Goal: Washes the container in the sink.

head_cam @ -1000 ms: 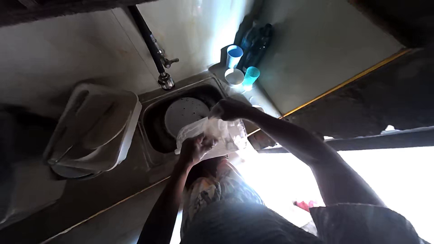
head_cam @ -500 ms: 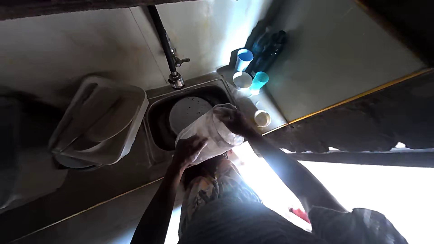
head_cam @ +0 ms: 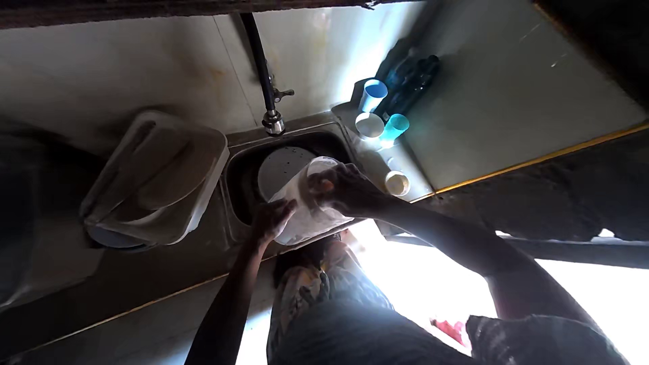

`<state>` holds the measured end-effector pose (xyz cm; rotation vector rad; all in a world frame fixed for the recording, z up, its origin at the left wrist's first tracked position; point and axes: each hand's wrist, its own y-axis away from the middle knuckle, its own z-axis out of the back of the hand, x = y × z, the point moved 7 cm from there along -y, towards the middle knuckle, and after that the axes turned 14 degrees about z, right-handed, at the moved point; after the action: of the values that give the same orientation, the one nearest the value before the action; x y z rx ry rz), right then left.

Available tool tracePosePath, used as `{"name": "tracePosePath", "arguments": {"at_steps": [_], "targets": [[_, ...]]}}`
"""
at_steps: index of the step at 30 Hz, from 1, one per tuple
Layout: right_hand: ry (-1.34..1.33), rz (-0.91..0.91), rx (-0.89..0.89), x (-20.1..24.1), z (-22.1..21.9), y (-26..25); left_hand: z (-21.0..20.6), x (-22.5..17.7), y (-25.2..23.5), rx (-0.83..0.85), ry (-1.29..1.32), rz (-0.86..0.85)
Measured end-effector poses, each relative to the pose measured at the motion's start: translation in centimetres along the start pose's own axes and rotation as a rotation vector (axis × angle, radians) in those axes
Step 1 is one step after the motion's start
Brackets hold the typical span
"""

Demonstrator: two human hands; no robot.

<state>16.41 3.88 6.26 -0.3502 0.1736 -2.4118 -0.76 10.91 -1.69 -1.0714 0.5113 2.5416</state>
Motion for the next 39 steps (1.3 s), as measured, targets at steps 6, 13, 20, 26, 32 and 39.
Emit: {"name": "tracePosePath", "arguments": {"at_steps": [6,13,20,26,32,39], "targets": [[0.008,-0.349,0.059,-6.2,-0.9,0.5,-0.5,-0.6,0.8,0.009,0.006,-0.033],[-0.288,-0.879,0.384,-7.2,-1.6,2.9,-0.7,-0.6,0.7,-0.058,-0.079,-0.072],[-0.248,-0.210,-0.068,-2.3,-0.1,-0.3,-1.0,-1.7,0.3,0.048,-0.089,-0.068],[-0.473,-0.198,-0.006,-1.8,-1.4,0.7,-0.1,-0.4,0.3,0.026,-0.030,0.079],[-0.390,-0.415,-0.419,-3.9,0.4,1.0,-1.0,-1.4,0.8,0.048,-0.072,0.006],[-0.517,-0.396,-0.297,-3.4,0.0,0.1,-1.7,-2.0,0.6,0.106,-0.067,0.018]]}}
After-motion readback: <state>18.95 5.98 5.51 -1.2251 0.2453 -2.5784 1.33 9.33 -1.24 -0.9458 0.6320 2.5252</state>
